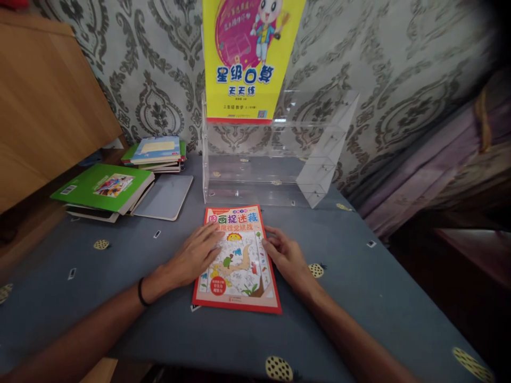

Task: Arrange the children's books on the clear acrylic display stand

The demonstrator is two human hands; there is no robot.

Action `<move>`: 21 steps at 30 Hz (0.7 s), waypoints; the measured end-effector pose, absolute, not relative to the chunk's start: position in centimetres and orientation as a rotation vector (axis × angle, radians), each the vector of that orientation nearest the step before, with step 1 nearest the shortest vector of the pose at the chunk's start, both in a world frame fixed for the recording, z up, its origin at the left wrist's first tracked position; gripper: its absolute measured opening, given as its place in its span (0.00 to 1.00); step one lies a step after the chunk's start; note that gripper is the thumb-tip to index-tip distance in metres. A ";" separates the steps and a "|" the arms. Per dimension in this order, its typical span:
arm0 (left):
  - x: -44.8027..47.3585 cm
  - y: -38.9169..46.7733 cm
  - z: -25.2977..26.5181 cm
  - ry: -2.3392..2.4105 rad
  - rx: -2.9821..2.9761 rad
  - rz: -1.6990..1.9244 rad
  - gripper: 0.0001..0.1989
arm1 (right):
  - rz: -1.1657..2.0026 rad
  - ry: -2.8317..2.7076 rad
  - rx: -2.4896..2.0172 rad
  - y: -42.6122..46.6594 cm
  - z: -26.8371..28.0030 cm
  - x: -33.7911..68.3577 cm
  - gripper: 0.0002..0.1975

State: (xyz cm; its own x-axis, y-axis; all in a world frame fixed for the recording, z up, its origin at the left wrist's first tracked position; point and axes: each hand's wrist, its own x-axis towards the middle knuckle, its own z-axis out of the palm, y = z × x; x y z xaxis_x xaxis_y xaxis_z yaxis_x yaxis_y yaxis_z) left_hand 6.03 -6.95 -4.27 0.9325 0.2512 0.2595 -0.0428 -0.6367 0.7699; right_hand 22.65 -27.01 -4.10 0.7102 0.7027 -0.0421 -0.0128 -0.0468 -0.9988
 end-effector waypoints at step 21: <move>6.4 -4.2 -3.4 0.205 2.255 0.526 0.14 | 0.304 -1.239 -1.885 -25.5 -2.2 21.0 0.12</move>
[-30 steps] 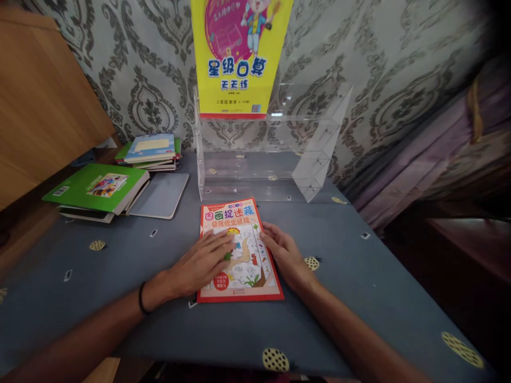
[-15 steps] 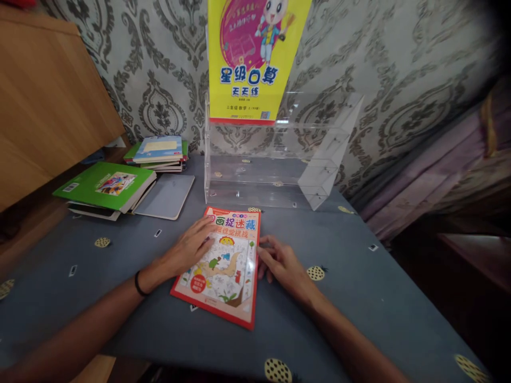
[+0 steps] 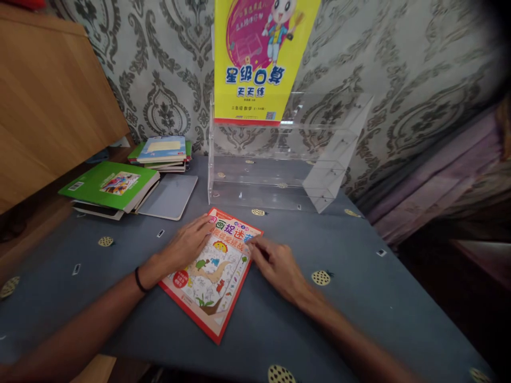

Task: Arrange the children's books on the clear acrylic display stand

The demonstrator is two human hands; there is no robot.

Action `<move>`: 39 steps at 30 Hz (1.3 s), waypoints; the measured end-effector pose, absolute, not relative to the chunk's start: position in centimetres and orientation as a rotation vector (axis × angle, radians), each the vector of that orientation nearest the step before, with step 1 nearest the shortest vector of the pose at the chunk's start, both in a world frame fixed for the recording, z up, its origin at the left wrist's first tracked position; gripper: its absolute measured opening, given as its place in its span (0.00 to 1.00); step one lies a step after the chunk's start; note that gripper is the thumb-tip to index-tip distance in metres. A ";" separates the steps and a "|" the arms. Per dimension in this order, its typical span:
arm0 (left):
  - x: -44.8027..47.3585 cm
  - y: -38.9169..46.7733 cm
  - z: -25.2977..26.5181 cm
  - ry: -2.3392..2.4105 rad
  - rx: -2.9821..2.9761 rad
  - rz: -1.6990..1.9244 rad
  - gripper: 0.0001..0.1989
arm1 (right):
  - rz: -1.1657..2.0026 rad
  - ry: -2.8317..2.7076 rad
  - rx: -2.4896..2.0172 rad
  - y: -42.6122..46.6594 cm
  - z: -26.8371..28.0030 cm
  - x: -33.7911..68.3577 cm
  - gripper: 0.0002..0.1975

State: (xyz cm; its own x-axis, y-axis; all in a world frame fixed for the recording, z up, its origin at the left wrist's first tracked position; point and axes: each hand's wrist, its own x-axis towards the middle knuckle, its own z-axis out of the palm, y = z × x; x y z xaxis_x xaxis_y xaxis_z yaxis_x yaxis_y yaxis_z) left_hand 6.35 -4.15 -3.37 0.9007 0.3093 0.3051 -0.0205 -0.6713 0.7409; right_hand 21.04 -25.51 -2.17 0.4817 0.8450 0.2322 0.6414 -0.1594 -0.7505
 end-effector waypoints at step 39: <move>6.6 -3.8 -3.9 0.092 2.978 0.523 0.14 | -0.095 -1.886 -2.089 -14.5 -4.0 22.4 0.22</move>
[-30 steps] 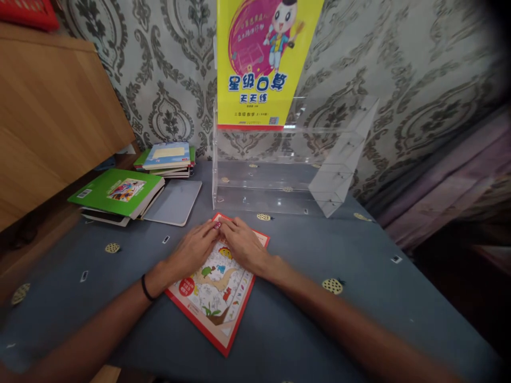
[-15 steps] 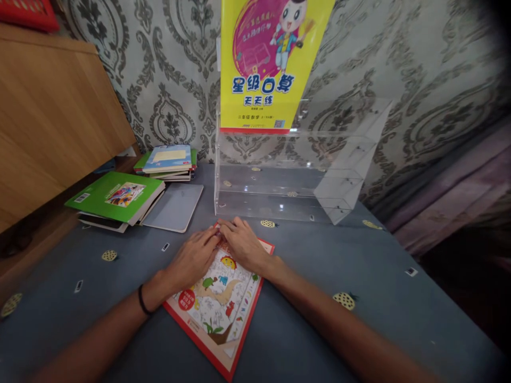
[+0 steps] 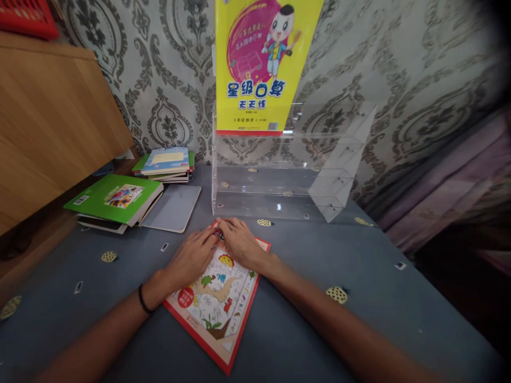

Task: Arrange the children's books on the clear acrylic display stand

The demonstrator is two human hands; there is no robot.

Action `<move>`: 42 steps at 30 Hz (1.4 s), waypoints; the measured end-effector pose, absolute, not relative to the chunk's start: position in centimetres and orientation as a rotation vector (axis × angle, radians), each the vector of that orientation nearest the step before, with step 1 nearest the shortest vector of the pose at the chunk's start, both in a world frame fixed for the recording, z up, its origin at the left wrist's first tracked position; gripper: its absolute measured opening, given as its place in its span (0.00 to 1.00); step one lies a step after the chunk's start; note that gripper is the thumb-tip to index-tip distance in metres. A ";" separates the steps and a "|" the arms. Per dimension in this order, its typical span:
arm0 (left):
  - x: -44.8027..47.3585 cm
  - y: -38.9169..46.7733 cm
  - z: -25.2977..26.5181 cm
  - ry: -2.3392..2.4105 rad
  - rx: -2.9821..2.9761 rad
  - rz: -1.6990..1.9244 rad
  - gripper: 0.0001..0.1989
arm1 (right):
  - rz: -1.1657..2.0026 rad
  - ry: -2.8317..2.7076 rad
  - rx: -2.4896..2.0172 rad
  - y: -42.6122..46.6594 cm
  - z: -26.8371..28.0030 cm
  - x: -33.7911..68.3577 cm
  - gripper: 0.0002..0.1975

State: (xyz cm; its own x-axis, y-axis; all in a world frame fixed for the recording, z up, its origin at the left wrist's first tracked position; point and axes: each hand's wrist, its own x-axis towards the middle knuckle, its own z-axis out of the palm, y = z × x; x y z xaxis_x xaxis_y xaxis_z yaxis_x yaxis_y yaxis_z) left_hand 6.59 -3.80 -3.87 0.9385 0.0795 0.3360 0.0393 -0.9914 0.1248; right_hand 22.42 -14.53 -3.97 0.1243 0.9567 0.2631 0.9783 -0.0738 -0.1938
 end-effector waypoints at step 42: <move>7.8 -4.5 -2.0 0.093 3.178 0.405 0.15 | -0.289 -1.798 -2.077 -27.0 -4.9 23.2 0.20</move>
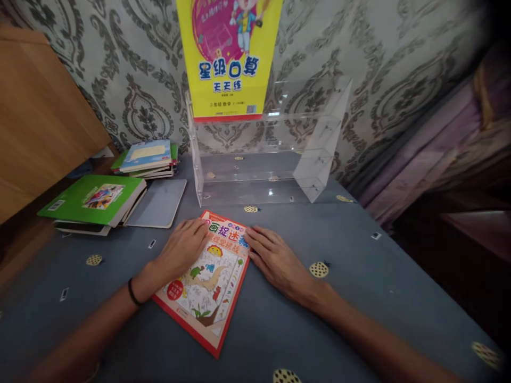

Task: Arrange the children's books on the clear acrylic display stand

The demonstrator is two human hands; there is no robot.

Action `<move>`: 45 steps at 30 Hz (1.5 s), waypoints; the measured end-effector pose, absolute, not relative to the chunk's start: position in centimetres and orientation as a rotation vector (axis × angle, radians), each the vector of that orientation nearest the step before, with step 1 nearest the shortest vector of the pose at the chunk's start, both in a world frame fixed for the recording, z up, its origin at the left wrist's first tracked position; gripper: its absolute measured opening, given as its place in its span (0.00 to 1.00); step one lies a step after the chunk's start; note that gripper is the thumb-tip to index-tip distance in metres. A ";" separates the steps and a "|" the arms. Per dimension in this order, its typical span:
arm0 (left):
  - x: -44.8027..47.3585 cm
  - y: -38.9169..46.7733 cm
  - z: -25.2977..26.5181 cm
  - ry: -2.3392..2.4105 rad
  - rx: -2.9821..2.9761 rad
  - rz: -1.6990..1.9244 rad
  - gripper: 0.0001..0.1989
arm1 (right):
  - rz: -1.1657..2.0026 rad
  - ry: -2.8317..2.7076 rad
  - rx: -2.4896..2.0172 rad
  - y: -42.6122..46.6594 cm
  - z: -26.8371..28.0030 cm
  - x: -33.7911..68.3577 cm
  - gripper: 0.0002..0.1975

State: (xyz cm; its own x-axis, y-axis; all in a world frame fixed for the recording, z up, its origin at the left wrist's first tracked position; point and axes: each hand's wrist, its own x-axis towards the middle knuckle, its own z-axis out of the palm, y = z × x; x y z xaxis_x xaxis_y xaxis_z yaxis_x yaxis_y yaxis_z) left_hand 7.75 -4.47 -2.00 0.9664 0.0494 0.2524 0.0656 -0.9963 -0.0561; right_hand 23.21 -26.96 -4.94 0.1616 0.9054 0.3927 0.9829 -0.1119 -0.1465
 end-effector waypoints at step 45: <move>10.4 -7.2 -3.8 -0.075 -3.216 -0.404 0.22 | -0.227 -1.710 -2.073 -27.6 -3.9 22.5 0.15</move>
